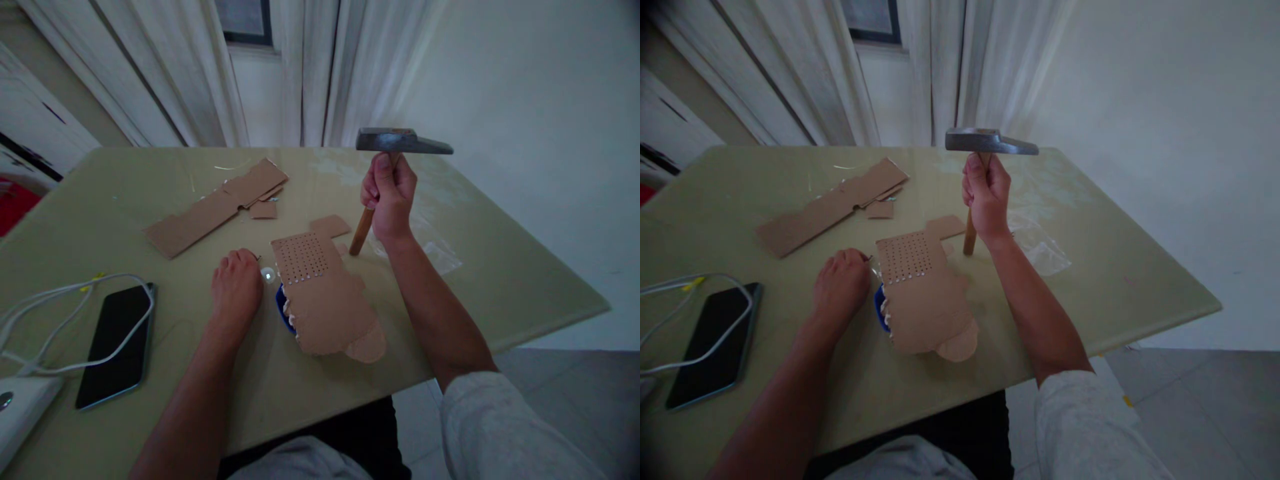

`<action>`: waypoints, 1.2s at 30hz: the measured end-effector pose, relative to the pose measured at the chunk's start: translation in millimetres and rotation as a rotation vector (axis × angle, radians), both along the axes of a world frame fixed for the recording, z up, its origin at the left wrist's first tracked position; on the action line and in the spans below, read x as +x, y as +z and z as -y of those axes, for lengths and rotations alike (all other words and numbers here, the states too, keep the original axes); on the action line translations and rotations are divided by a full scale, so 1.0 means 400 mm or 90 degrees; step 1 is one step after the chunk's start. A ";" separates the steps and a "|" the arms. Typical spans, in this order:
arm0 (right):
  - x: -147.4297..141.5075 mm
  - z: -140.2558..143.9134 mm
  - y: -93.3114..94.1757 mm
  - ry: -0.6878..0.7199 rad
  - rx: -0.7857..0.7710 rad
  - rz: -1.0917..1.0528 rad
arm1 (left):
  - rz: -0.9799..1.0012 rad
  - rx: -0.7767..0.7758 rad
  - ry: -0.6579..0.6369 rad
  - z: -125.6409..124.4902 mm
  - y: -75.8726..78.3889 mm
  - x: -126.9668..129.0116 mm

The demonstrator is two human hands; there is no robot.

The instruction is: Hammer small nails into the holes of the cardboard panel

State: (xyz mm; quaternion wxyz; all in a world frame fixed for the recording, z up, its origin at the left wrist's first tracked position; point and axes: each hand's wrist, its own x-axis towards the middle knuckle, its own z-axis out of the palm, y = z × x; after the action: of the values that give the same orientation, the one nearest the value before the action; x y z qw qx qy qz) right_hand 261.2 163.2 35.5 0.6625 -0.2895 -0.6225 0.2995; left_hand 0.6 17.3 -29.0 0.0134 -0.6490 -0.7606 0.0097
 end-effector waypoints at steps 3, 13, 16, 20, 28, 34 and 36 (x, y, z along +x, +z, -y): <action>0.000 -0.006 -0.002 0.017 0.007 -0.022 | -0.007 0.007 0.001 0.000 -0.004 -0.001; -0.009 0.007 0.011 0.042 -0.013 -0.068 | 0.030 0.006 0.015 -0.009 -0.009 -0.003; -0.010 0.010 0.013 0.050 -0.021 -0.078 | 0.025 0.004 0.013 -0.006 -0.007 -0.002; -0.007 0.008 0.008 0.038 -0.015 -0.057 | 0.028 0.001 0.013 -0.004 -0.001 -0.002; -0.005 0.000 0.001 0.019 -0.012 -0.038 | 0.043 -0.011 0.018 -0.004 0.007 0.001; -0.005 0.001 0.001 0.016 -0.005 -0.016 | 0.060 -0.011 0.022 -0.005 0.010 -0.001; -0.005 0.000 0.000 0.025 0.002 -0.024 | 0.063 -0.019 0.020 -0.006 0.012 -0.001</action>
State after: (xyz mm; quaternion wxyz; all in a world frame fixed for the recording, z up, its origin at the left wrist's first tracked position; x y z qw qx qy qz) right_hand 259.3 163.2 35.4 0.6687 -0.2707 -0.6156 0.3170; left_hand 0.0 19.6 -24.3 -0.0341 -0.6369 -0.7701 -0.0112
